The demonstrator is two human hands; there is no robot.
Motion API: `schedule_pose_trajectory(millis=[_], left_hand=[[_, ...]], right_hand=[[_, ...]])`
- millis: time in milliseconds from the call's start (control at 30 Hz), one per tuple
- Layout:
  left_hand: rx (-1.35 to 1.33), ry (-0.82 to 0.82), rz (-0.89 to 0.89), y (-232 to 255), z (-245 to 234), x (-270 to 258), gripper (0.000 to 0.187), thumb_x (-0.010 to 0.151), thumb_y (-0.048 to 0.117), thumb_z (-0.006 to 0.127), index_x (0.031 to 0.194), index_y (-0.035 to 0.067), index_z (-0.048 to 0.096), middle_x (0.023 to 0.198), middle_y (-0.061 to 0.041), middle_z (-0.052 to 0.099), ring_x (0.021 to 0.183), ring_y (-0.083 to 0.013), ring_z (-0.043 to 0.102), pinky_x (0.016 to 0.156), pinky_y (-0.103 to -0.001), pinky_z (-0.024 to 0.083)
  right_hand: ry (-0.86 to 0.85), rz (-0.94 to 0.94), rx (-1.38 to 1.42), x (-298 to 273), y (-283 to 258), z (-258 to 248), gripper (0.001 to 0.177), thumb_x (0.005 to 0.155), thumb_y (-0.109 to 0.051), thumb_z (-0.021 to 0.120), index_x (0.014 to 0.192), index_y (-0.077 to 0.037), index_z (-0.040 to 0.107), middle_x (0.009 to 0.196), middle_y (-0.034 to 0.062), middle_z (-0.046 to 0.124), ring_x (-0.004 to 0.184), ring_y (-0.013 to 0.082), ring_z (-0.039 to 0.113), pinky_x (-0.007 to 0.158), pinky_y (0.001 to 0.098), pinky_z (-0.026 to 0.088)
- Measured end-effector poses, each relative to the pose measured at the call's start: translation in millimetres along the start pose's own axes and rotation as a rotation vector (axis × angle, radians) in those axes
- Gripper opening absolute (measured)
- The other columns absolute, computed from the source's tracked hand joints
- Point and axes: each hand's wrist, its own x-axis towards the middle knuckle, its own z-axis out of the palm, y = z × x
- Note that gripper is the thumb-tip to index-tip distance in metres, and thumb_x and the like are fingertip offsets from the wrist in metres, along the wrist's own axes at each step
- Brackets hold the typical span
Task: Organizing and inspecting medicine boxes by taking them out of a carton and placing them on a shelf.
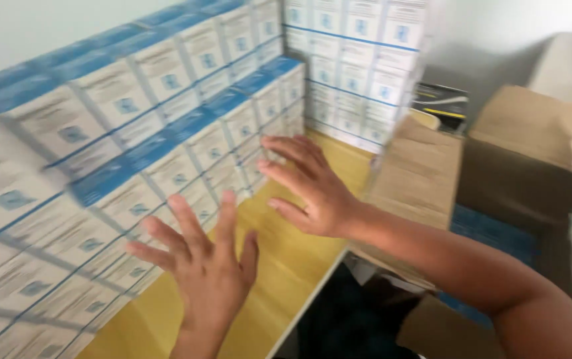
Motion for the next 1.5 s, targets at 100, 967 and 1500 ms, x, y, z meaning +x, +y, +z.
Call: schedule_pose_trajectory(millis=[100,967,1500], left_hand=[[-0.141,-0.131,0.097,63,13,3,0.070,0.093,0.045,0.070,0.155,0.021,0.048,0.164,-0.031,0.015,0.145,-0.0607,0.002,0.105,-0.088,0.000],[-0.666,-0.812,0.703,282,108,17,0.019,0.087,0.014,0.056,0.098,0.015,0.072,0.125,-0.004,0.064,0.153,-0.0250,0.028,0.117,-0.070,0.015],[-0.669,-0.739,0.695,289,105,10,0.023,0.091,0.016,0.052,0.103,0.010,0.071,0.122,-0.010,0.066,0.152,-0.0338,0.028,0.119,-0.067,0.014]], right_hand=[[0.058,0.037,-0.041,-42,30,-47,0.064,0.090,-0.014,0.081,0.146,-0.010,0.050,0.156,0.0152,0.045,0.147,0.0345,0.044,0.124,0.0510,0.037],[-0.240,1.202,0.246,-369,102,-102,0.018,0.090,-0.012,0.077,0.099,-0.006,0.062,0.087,0.0107,0.070,0.077,0.0173,0.066,0.069,0.0335,0.055],[-0.820,0.747,-0.002,-362,46,-54,0.034,0.087,-0.019,0.068,0.118,-0.006,0.064,0.119,0.0211,0.064,0.109,0.0416,0.057,0.082,0.0525,0.048]])
